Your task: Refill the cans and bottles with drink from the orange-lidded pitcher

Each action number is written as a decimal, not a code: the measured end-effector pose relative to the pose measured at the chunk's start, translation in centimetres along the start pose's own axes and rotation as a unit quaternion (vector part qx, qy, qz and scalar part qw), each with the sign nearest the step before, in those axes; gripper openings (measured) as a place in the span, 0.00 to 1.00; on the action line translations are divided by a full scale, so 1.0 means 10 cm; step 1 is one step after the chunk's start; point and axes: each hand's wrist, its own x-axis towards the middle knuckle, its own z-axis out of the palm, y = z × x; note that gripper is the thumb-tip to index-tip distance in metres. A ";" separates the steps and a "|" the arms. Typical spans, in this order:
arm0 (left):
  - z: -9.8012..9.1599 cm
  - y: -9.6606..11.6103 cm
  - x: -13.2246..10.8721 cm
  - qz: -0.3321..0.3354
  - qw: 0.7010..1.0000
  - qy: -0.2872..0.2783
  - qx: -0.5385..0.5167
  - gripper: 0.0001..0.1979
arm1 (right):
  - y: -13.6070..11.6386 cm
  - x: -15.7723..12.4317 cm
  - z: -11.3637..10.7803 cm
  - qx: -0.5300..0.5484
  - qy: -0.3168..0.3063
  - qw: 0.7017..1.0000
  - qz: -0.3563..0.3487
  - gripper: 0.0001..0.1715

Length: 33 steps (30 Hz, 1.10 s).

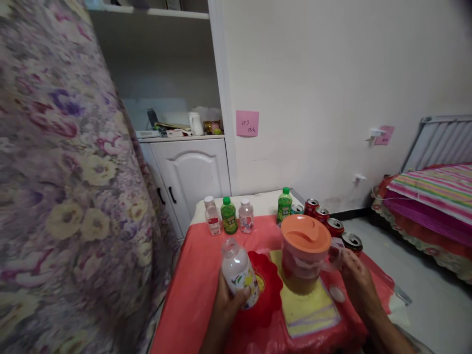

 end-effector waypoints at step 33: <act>0.00 -0.01 0.01 0.023 0.998 -0.032 0.051 0.35 | -0.70 -0.06 0.52 0.072 -0.044 0.996 -0.021 0.28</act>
